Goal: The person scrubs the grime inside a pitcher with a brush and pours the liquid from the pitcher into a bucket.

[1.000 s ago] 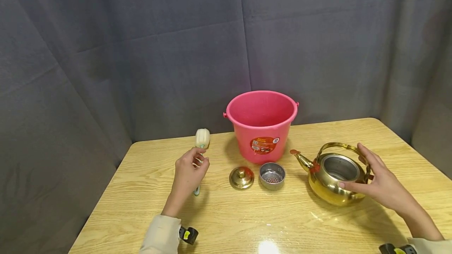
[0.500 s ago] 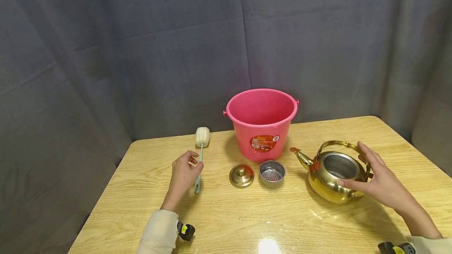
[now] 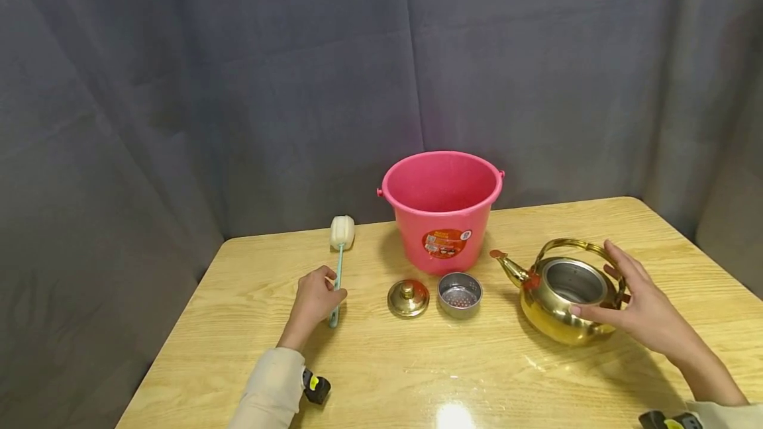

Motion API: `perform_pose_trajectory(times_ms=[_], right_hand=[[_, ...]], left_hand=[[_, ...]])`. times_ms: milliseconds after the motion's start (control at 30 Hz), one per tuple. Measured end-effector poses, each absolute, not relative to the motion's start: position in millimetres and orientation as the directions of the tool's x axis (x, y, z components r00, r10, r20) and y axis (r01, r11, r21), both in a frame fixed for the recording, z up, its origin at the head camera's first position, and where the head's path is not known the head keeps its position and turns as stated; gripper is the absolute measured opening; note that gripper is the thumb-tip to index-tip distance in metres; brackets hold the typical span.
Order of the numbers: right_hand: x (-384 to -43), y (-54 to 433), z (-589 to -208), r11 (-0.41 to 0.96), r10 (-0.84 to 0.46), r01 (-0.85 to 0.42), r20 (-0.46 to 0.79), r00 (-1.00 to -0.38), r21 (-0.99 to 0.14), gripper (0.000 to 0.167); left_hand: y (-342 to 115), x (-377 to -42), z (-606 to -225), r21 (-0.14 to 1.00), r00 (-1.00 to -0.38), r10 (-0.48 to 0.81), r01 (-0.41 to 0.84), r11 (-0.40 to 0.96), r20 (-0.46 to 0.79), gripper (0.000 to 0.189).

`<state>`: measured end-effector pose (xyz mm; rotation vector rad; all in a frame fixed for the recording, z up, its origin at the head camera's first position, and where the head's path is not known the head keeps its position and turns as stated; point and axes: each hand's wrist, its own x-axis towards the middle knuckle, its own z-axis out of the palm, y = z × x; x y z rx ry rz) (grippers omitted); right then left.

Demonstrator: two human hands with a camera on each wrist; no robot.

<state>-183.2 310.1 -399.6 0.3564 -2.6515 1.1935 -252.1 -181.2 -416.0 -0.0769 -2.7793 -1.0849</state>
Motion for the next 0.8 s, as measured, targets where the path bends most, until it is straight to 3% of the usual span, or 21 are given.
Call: perform_pose_trajectory(times_ms=[200, 800], right_hand=[[-183.5, 310.3, -400.4, 0.64, -0.138, -0.306, 0.286, -0.948, -0.705, 0.115], [-184.5, 310.1, -401.3, 0.633, -0.14, -0.305, 0.282, -0.949, -0.712, 0.116]], left_hand=[[-181.4, -254.6, -419.1, 0.679, -0.991, -0.029, 0.067, 0.731, 0.129, 0.036], [-182.0, -261.6, -424.1, 0.634, -0.995, -0.028, 0.039, 0.772, 0.094, 0.036]])
